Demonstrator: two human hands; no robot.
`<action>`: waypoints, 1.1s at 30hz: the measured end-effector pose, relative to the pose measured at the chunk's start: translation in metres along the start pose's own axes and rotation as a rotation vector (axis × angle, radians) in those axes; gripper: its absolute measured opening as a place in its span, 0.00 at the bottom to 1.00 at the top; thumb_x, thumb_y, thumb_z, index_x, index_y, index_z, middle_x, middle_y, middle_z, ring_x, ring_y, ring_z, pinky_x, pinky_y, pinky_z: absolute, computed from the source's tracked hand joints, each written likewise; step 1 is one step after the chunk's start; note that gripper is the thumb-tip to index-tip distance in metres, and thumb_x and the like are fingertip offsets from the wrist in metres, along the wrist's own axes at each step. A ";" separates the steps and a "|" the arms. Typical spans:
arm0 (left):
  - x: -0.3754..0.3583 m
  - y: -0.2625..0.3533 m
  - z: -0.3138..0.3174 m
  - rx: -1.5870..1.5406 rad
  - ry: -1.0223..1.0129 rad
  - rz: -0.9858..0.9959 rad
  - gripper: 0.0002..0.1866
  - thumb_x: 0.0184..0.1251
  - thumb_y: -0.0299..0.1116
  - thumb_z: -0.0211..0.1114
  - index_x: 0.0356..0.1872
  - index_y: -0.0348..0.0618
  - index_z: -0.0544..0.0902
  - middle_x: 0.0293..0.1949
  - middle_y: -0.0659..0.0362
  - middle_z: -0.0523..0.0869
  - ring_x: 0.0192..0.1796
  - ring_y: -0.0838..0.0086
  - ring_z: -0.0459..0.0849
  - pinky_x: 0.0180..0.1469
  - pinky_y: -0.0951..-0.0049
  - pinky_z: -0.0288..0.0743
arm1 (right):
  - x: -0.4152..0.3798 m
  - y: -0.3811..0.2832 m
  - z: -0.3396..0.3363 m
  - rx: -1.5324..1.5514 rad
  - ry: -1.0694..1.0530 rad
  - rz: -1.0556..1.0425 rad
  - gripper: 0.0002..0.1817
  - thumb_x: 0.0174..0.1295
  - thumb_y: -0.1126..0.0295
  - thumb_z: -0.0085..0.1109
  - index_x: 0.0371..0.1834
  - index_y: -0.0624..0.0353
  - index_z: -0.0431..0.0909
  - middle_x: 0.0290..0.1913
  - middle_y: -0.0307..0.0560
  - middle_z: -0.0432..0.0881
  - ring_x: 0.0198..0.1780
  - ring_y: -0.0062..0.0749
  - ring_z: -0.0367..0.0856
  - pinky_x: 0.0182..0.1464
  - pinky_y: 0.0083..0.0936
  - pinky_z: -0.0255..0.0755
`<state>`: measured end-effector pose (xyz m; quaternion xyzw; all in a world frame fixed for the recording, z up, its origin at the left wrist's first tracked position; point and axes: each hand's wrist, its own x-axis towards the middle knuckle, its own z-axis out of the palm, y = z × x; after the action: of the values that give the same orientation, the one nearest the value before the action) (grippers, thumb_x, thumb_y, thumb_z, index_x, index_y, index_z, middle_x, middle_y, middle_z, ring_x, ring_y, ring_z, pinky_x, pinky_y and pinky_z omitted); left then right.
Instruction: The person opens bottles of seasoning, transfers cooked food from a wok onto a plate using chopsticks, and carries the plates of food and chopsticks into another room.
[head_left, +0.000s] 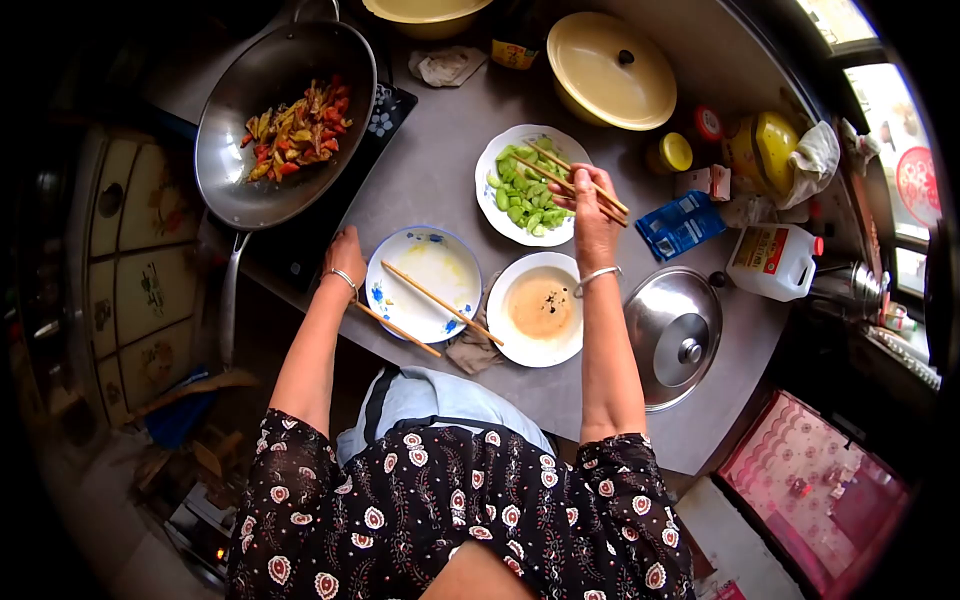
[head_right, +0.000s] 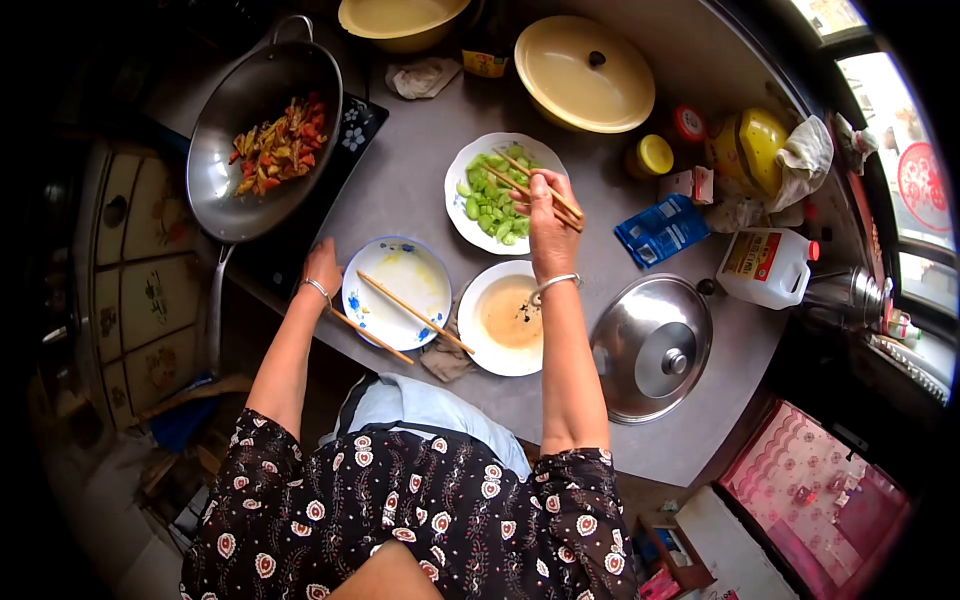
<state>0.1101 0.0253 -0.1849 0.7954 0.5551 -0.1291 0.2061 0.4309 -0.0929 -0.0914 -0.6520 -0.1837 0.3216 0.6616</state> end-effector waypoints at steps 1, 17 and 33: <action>0.002 0.000 0.000 -0.016 0.007 0.006 0.20 0.47 0.21 0.66 0.42 0.34 0.70 0.41 0.42 0.78 0.48 0.48 0.77 0.49 0.60 0.73 | 0.002 0.006 0.002 0.031 0.003 0.015 0.09 0.66 0.68 0.50 0.38 0.64 0.74 0.33 0.44 0.79 0.33 0.27 0.82 0.33 0.18 0.77; 0.020 -0.005 0.016 -0.043 0.002 -0.043 0.15 0.46 0.16 0.56 0.39 0.32 0.71 0.39 0.41 0.79 0.47 0.49 0.77 0.50 0.60 0.72 | -0.005 -0.005 -0.046 -0.067 0.012 0.043 0.09 0.65 0.69 0.50 0.41 0.65 0.73 0.34 0.45 0.79 0.30 0.26 0.82 0.28 0.16 0.76; 0.019 0.008 -0.003 -0.040 -0.145 -0.097 0.20 0.48 0.16 0.57 0.46 0.31 0.69 0.46 0.38 0.77 0.54 0.49 0.74 0.57 0.63 0.69 | -0.012 0.014 -0.039 -0.088 -0.039 0.067 0.12 0.65 0.67 0.51 0.40 0.67 0.74 0.32 0.46 0.79 0.29 0.25 0.81 0.31 0.16 0.75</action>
<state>0.1241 0.0400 -0.1893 0.7520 0.5788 -0.1851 0.2552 0.4455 -0.1306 -0.1058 -0.6801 -0.1885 0.3477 0.6173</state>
